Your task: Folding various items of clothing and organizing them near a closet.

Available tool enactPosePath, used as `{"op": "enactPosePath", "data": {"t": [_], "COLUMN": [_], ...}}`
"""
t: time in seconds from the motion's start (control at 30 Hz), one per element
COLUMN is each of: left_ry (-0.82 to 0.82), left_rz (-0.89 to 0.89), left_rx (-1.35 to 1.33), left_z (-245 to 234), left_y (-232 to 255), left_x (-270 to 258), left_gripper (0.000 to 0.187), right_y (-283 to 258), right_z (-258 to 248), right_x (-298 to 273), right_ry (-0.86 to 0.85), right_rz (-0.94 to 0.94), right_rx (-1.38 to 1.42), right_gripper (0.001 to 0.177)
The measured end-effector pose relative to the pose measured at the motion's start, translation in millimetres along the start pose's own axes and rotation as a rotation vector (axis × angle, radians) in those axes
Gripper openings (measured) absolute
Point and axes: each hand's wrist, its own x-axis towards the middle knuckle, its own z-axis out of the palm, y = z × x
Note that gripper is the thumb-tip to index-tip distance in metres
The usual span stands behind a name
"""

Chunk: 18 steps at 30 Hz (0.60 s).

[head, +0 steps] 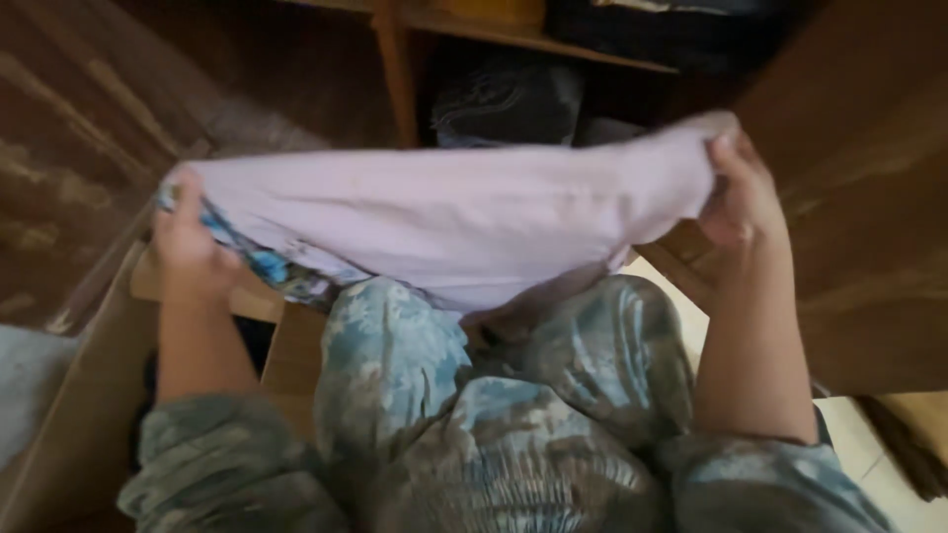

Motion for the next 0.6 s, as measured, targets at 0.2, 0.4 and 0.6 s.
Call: {"op": "enactPosePath", "data": {"t": [0.2,0.4,0.6], "left_ry": [-0.037,-0.056,-0.049], "left_rz": [0.127,0.091,0.052], "left_rx": [0.085,0.251,0.262], "left_z": [10.1,40.7,15.9], "left_y": [36.8,60.4,38.4], "left_x": [26.7,14.3,16.1], "left_gripper": [0.017,0.016,0.016], "right_y": [15.1,-20.5,13.6], "right_z": [-40.3,-27.3,-59.5], "right_x": [25.4,0.5,27.1], "right_ry": [-0.153,-0.039,-0.218], "right_rz": [0.023,-0.114,-0.045], "right_rx": [-0.407,-0.044,-0.387], "right_gripper": [0.028,0.019,0.024]}}
